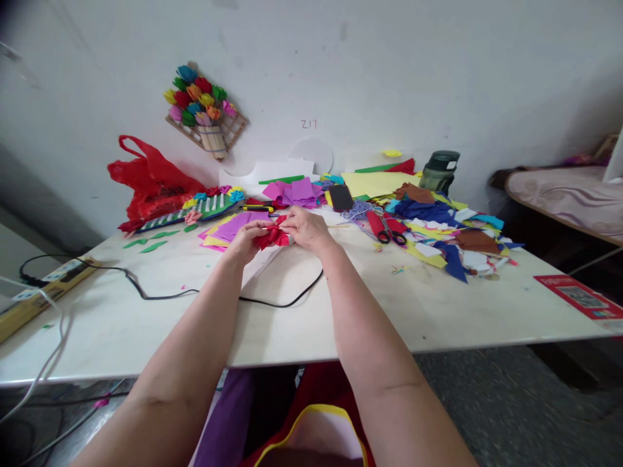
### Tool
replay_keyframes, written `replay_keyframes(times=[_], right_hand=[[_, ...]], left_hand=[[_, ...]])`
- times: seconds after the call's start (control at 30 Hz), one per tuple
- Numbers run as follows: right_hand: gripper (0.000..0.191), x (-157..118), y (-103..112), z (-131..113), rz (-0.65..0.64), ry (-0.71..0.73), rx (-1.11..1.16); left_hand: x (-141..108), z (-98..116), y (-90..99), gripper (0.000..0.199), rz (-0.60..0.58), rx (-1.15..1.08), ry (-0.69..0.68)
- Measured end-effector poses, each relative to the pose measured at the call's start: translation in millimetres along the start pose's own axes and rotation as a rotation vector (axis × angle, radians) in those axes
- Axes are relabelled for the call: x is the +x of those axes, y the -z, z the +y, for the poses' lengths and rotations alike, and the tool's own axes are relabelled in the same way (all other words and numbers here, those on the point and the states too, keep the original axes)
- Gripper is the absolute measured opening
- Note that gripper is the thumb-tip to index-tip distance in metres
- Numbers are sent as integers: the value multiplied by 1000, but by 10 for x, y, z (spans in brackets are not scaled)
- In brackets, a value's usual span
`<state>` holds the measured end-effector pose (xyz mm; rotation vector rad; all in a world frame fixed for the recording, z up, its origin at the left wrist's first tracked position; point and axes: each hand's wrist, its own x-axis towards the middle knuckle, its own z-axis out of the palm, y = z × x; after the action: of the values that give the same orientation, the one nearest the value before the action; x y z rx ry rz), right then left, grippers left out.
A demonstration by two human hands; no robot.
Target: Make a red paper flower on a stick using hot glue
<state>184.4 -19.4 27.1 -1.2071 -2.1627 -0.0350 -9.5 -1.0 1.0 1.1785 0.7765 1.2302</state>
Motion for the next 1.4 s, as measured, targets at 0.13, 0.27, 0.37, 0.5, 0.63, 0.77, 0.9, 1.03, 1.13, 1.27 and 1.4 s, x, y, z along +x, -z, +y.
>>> replay_keyframes(times=[0.13, 0.27, 0.37, 0.5, 0.63, 0.77, 0.9, 1.03, 1.13, 1.27, 1.4], right_hand=[[20, 0, 7, 3, 3, -5, -2], [20, -5, 31, -15, -9, -10, -4], [20, -4, 38, -14, -16, -15, -18], [21, -6, 34, 17, -6, -20, -34], [21, -24, 31, 70, 17, -53, -35], [22, -44, 52, 127, 24, -116, -48], [25, -54, 104, 177, 27, -251, -118], [30, -54, 148, 242, -39, -492, -228], [25, -55, 116, 340, -102, -674, -267], [26, -101, -16, 497, -115, -821, -239], [27, -173, -94, 559, -105, -807, -247]], left_hand=[[15, -4, 7, 26, 11, -17, -6], [18, -4, -2, 25, 34, -24, -17], [19, -4, -9, 26, 46, -11, -31], [20, -3, -6, 25, 68, -8, -76], [25, -5, 5, 25, 112, -2, -95], [34, -12, 19, 28, 185, 1, -110], [39, -25, 23, 29, 216, 33, -115], [40, -39, 17, 30, 230, 53, -138], [43, -52, 13, 29, 216, 65, -165], [56, -87, 1, 30, 172, 95, -200], [67, -131, -27, 31, 152, 134, -202]])
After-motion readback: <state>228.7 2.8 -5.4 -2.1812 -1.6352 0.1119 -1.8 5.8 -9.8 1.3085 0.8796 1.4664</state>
